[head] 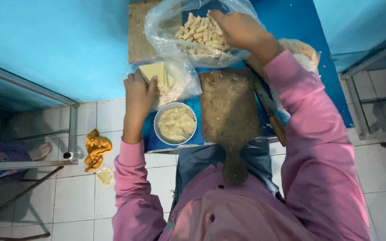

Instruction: The person sits on the floor at a low table and assembles cheese-filled dough snacks. They take dough pieces from a plastic bag, place a slice of cheese on each, fold the dough around the cheese, and dip the folded pieces into a bowl and a bag of brown powder.

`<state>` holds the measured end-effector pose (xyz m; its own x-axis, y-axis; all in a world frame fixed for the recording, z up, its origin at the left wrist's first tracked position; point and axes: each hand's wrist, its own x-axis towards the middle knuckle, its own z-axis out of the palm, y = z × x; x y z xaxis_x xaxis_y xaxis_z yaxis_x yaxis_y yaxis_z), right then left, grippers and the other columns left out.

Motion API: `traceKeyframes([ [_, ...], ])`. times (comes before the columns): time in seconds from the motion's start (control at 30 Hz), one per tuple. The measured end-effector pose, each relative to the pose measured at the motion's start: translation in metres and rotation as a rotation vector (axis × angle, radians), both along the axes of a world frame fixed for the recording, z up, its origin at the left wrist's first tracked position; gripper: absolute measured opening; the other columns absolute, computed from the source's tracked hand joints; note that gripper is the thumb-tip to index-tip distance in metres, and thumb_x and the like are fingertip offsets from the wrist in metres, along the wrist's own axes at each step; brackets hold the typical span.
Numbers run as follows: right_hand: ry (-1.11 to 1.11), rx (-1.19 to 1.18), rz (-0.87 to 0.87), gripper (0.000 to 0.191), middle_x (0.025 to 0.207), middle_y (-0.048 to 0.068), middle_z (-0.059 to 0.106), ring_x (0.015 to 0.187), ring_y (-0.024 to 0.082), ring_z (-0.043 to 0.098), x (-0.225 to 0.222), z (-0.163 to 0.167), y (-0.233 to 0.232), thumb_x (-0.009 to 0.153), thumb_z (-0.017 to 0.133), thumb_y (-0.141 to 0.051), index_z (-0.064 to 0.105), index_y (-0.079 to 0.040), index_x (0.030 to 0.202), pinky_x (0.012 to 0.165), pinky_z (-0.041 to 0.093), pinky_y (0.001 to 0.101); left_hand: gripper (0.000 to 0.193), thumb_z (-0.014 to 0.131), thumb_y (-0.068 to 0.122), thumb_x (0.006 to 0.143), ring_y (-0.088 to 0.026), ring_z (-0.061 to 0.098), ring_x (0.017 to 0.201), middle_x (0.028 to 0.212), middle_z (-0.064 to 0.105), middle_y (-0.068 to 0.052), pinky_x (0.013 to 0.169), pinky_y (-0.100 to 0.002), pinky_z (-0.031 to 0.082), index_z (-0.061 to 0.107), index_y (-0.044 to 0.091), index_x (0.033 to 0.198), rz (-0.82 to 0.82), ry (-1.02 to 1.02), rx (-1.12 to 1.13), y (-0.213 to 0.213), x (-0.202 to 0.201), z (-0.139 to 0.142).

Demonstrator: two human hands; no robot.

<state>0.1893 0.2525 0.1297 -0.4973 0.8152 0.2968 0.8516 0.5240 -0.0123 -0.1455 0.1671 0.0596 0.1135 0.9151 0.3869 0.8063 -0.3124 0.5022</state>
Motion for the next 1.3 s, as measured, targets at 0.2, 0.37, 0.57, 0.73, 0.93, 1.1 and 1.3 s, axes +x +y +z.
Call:
traceKeyframes([
  [0.2, 0.094, 0.222, 0.126, 0.050, 0.096, 0.019, 0.071, 0.089, 0.038, 0.070, 0.015, 0.036, -0.067, 0.097, 0.070, -0.006, 0.056, -0.008, 0.145, 0.073, 0.055, 0.0485, 0.084, 0.090, 0.022, 0.081, -0.030, 0.069, 0.086, 0.105, 0.068, -0.021, 0.074, -0.039, 0.057, 0.043, -0.008, 0.145, -0.032, -0.380, -0.067, 0.017, -0.001, 0.009],
  [0.37, 0.203, 0.285, 0.234, 0.044, 0.114, 0.016, 0.072, 0.096, 0.034, 0.071, 0.016, 0.047, -0.154, 0.100, 0.073, -0.008, 0.057, -0.008, 0.141, 0.080, 0.058, 0.0429, 0.092, 0.090, 0.020, 0.081, -0.018, 0.075, 0.081, 0.106, 0.070, -0.017, 0.064, -0.030, 0.061, 0.035, -0.006, 0.149, -0.114, -0.492, -0.273, 0.030, 0.005, 0.018],
  [0.57, 0.326, 0.210, 0.274, 0.032, 0.103, 0.011, 0.073, 0.089, 0.030, 0.073, 0.009, 0.046, -0.252, 0.093, 0.077, -0.008, 0.064, -0.007, 0.123, 0.075, 0.056, 0.0408, 0.101, 0.083, 0.000, 0.070, -0.017, 0.071, 0.080, 0.111, 0.061, -0.008, 0.058, -0.029, 0.059, 0.025, 0.008, 0.153, -0.151, -0.801, -0.391, 0.029, 0.008, 0.016],
  [0.73, 0.527, 0.099, 0.275, 0.038, 0.100, 0.009, 0.072, 0.090, 0.029, 0.073, -0.011, 0.029, -0.280, 0.091, 0.078, -0.003, 0.063, -0.006, 0.126, 0.078, 0.056, 0.0400, 0.088, 0.071, -0.008, 0.077, -0.014, 0.068, 0.082, 0.111, 0.061, -0.008, 0.063, -0.025, 0.056, 0.039, 0.004, 0.158, -0.267, -1.206, -0.513, 0.019, 0.019, 0.000],
  [0.93, 0.740, 0.131, 0.114, 0.061, 0.124, 0.018, 0.066, 0.107, 0.037, 0.069, -0.048, -0.004, -0.255, 0.083, 0.083, -0.014, 0.054, -0.002, 0.136, 0.088, 0.057, 0.0411, 0.086, 0.064, -0.013, 0.078, -0.012, 0.067, 0.105, 0.125, 0.062, -0.008, 0.086, -0.023, 0.058, 0.035, -0.001, 0.158, -0.542, -1.470, -0.528, -0.051, 0.056, -0.010],
  [1.1, 0.890, -0.019, 0.102, 0.062, 0.135, 0.017, 0.066, 0.116, 0.033, 0.071, -0.057, -0.037, -0.257, 0.087, 0.083, -0.019, 0.054, -0.004, 0.139, 0.091, 0.061, 0.0369, 0.084, 0.060, -0.013, 0.081, -0.019, 0.067, 0.113, 0.128, 0.062, -0.014, 0.092, -0.028, 0.058, 0.032, 0.003, 0.160, -0.605, -1.616, -0.732, -0.106, 0.094, -0.009],
  [1.3, 0.904, -0.026, 0.043, 0.058, 0.134, 0.014, 0.070, 0.117, 0.028, 0.073, -0.041, -0.069, -0.259, 0.098, 0.073, -0.011, 0.044, -0.005, 0.148, 0.090, 0.061, 0.0349, 0.103, 0.067, -0.020, 0.080, -0.022, 0.062, 0.118, 0.131, 0.048, -0.010, 0.097, -0.033, 0.056, 0.021, 0.009, 0.167, -0.709, -1.648, -0.701, -0.118, 0.116, -0.019],
])
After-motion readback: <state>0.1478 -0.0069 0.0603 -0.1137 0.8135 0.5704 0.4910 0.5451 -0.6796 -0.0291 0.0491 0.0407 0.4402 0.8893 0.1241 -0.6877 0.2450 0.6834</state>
